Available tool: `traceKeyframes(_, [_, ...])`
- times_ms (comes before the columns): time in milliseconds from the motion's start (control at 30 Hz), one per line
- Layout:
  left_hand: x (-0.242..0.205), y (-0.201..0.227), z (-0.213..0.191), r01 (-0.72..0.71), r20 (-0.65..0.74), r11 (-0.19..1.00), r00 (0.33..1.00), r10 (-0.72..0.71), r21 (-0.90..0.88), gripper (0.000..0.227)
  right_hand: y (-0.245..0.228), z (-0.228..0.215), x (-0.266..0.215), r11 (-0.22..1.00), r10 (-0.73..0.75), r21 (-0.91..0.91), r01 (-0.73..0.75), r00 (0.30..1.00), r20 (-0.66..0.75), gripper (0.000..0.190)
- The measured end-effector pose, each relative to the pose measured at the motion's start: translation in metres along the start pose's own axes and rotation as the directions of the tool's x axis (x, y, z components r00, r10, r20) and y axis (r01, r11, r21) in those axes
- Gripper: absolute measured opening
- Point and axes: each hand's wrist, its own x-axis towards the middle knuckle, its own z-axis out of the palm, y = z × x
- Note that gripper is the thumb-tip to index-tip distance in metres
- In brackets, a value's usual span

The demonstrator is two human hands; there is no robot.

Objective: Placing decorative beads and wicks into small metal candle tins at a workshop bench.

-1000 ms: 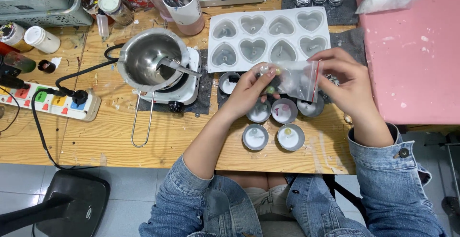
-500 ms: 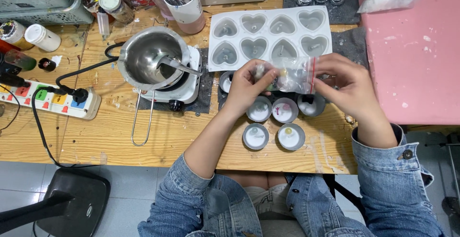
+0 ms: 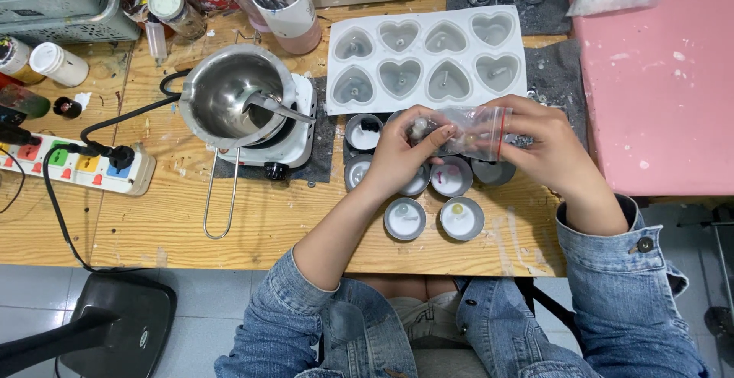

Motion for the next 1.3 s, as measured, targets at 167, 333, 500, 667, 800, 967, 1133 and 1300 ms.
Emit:
traceKeyframes(167, [-0.002,0.001,-0.001,-0.047,0.07,0.999,0.996,0.048,-0.01,0.02,0.004,-0.007,-0.002,0.998,-0.055,0.017,0.055,0.998,-0.002,0.024])
traceKeyframes(333, [-0.007,0.006,0.001,-0.093,0.192,0.993,0.978,0.077,0.075,0.019,0.017,-0.017,-0.009,0.989,-0.001,0.151,0.002,1.0,-0.006,0.02])
traceKeyframes(500, [-0.009,0.01,0.002,-0.037,0.213,0.984,0.977,-0.001,0.175,0.014,0.019,-0.028,-0.009,0.965,-0.055,0.259,0.046,0.998,0.025,0.019])
traceKeyframes(667, [-0.013,0.015,0.005,-0.05,0.257,0.987,0.966,0.01,0.153,0.016,0.037,-0.042,-0.025,0.856,0.107,0.51,-0.089,0.994,-0.005,0.02])
traceKeyframes(800, [-0.018,0.016,0.008,0.004,0.336,0.991,0.94,-0.05,0.137,0.017,0.049,-0.05,-0.032,0.9,-0.023,0.436,-0.003,0.998,0.055,0.02])
traceKeyframes(967, [-0.013,0.031,0.005,-0.042,0.124,0.983,0.992,0.02,0.177,0.016,0.043,-0.049,-0.029,0.839,0.078,0.544,-0.027,0.994,-0.071,0.02])
traceKeyframes(1133, [-0.005,0.042,-0.006,-0.03,-0.246,0.998,0.969,0.017,-0.049,0.017,0.033,-0.051,-0.019,0.789,0.232,0.614,0.026,0.913,-0.336,0.008])
traceKeyframes(1300, [-0.005,0.042,-0.007,-0.098,-0.304,0.995,0.948,0.093,-0.002,0.015,0.043,-0.043,-0.009,0.912,0.401,-0.013,-0.41,0.896,-0.19,0.017])
